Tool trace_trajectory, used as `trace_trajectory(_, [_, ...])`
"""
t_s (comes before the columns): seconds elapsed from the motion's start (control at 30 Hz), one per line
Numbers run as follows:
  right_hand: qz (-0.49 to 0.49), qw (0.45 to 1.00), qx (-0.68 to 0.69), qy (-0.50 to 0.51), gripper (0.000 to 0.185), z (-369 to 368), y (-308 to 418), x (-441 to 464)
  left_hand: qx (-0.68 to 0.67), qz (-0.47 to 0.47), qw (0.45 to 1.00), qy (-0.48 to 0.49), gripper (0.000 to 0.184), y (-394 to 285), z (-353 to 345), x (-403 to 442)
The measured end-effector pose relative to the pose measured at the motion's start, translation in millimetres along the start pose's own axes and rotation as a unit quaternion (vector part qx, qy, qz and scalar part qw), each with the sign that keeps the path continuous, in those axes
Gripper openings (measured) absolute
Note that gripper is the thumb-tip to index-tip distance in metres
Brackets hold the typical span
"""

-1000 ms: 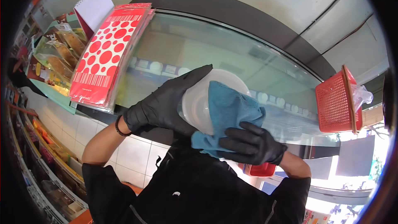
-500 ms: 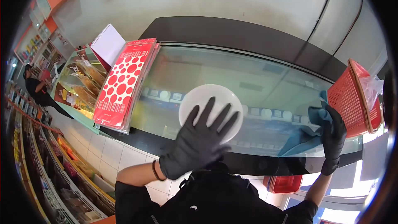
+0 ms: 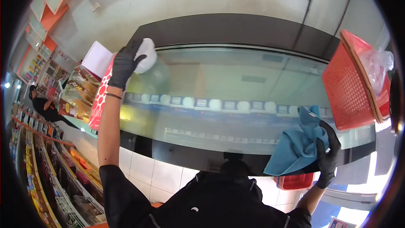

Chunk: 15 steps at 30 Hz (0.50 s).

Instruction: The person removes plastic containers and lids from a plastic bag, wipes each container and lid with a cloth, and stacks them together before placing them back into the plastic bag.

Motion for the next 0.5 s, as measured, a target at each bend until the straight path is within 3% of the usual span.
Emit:
trace_trajectory(0.1, [-0.025, 0.999, 0.007, 0.02, 0.052, 9, -2, -1, -0.1, -0.034, 0.993, -0.056, 0.048, -25, 22, 26])
trace_trajectory(0.2, [-0.022, 0.999, -0.028, 0.03, 0.052, 20, -14, 1, -0.214, -0.074, 0.969, -0.103, 0.046, -110, 84, 58])
trace_trajectory(0.37, [0.008, 0.994, -0.1, -0.034, 0.046, 29, -33, -9, -0.242, -0.193, 0.934, -0.181, 0.038, -283, 184, 103])
trace_trajectory(0.43, [-0.017, 0.997, -0.062, -0.036, 0.045, 34, -39, -8, -0.258, -0.239, 0.923, -0.155, 0.035, -353, 198, 132])
trace_trajectory(0.5, [0.03, 0.991, -0.106, -0.073, 0.044, 37, -39, -14, -0.337, -0.275, 0.895, -0.097, 0.034, -417, 195, 165])
Point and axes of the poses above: each hand's wrist, its own x-axis towards the middle knuckle, its own z-axis out of the back of the hand, y = z × x, the point moved 10 cm from there along x, towards the middle knuckle, and after that the axes turned 1 degree about -x, right-handed, at the moved point
